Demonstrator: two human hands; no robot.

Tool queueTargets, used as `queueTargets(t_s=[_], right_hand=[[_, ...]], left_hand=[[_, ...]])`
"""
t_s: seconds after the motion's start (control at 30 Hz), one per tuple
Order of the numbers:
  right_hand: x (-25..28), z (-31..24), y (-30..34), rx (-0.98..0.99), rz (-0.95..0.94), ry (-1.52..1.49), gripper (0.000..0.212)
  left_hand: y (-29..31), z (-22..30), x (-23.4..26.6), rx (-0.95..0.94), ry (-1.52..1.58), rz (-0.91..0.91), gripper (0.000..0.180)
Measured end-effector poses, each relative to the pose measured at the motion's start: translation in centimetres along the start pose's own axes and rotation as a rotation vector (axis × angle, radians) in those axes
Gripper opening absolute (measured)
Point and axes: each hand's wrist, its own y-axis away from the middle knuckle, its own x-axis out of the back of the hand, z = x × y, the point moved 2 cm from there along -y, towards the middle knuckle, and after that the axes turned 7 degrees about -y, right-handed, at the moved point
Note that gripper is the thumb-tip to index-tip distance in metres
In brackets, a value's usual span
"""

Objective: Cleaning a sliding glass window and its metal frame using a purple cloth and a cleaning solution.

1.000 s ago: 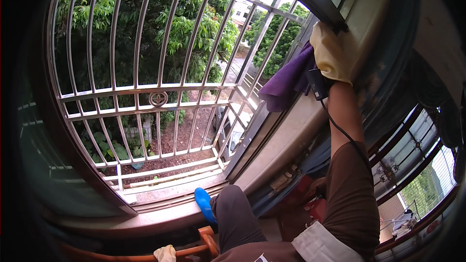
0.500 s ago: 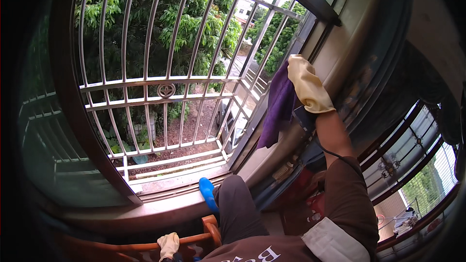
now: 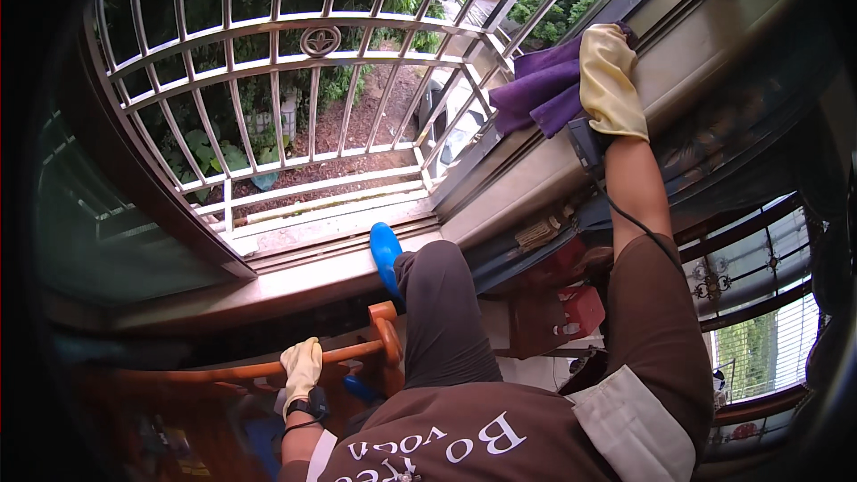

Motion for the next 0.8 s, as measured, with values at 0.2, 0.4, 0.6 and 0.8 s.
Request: queueTargets(t_s=[0.2,0.4,0.6,0.8], right_hand=[[2.2,-4.3,14.4,0.225,-0.365,-0.537,0.012],[4.6,0.7,8.2,0.197,-0.376,-0.427,0.016],[7.9,10.3,0.8,0.245,0.109,-0.086,0.006],[4.5,-0.6,8.1,0.215,-0.129,-0.087,0.01]], left_hand=[[0.9,-0.4,-0.1,-0.062,0.038,0.072,0.015],[1.2,-0.8,-0.1,-0.027,0.023,0.02,0.015],[0.3,-0.4,-0.4,0.004,0.067,-0.004,0.018],[0.7,-0.1,0.3,-0.018,0.076,0.055,0.017]])
